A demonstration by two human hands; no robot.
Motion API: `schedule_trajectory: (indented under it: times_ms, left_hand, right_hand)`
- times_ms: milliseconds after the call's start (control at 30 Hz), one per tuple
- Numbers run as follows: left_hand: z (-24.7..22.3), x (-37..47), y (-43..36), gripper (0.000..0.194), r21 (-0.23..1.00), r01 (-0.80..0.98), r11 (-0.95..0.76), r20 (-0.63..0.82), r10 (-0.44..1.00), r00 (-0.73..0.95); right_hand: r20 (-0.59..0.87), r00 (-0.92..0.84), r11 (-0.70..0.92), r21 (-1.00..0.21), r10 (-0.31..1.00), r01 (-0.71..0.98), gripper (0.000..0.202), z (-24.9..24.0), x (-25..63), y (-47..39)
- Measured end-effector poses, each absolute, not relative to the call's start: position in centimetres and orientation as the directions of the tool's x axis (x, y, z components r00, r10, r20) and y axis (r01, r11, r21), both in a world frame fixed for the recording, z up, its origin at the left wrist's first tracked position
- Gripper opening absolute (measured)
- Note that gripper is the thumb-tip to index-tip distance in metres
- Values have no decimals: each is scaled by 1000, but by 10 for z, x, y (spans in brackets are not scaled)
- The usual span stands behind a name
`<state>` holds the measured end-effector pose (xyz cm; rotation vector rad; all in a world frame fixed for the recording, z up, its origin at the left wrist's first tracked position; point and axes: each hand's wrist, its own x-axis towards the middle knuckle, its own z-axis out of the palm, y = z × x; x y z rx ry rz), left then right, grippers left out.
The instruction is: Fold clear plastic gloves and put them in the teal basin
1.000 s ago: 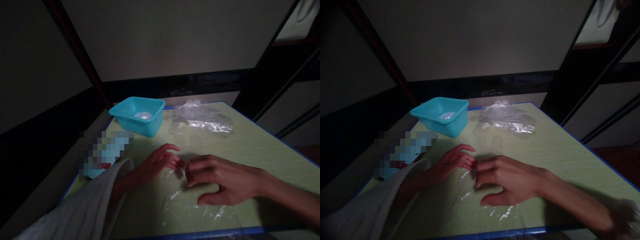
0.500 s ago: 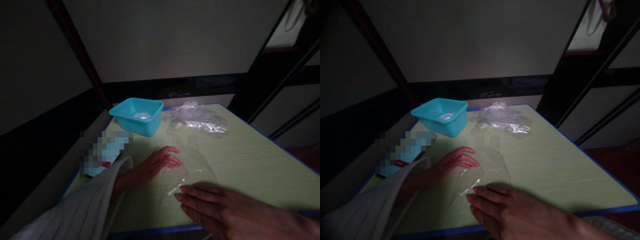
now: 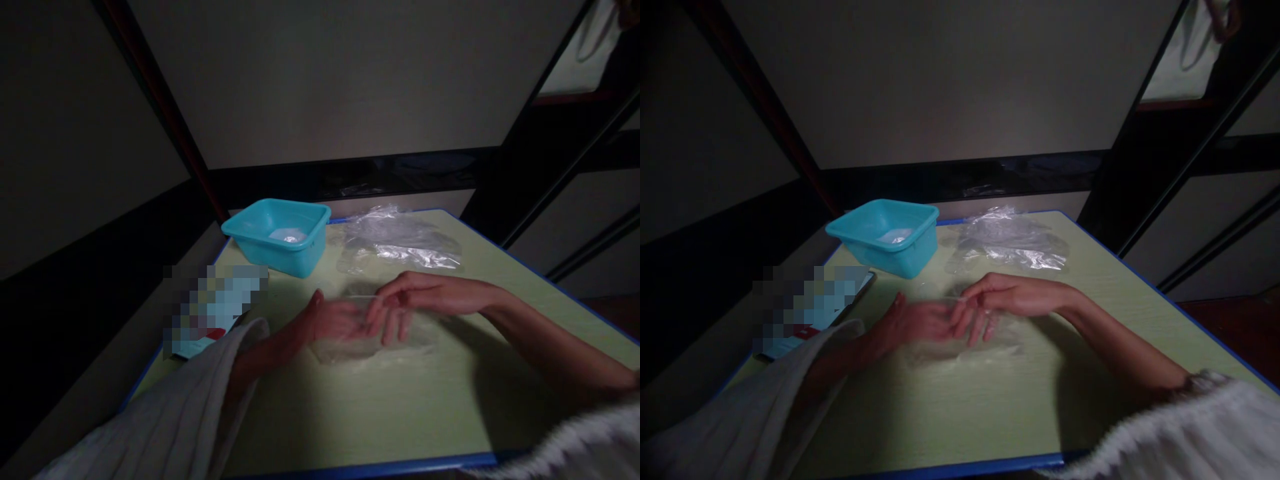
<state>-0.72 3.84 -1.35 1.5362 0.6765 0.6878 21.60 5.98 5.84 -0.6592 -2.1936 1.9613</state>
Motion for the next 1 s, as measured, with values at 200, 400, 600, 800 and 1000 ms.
schedule_trajectory:
  times_ms: [200, 400, 600, 800, 1000]
  left_hand:
    - [-1, -4, 40, 85, 933, -162, 321, -113, 689, 716]
    - [1, -4, 39, 32, 912, -203, 358, -118, 699, 705]
    - [-7, -7, 42, 32, 853, -188, 487, -252, 699, 669]
    - [-5, -8, 46, 31, 859, -161, 486, -269, 696, 666]
    - [-8, -11, 41, 31, 876, -201, 439, -217, 729, 649]
  right_hand:
    - [-171, -729, -1, -974, 663, 228, 17, 33, 220, 84]
    - [-268, -743, -118, -961, 613, 249, 22, 23, 218, 92]
    - [-303, -687, -211, -953, 661, 217, 25, 20, 229, 99]
    - [-305, -585, -205, -951, 751, 233, 62, 29, 252, 89]
    - [-164, -473, -84, -979, 866, 186, 72, 14, 252, 76]
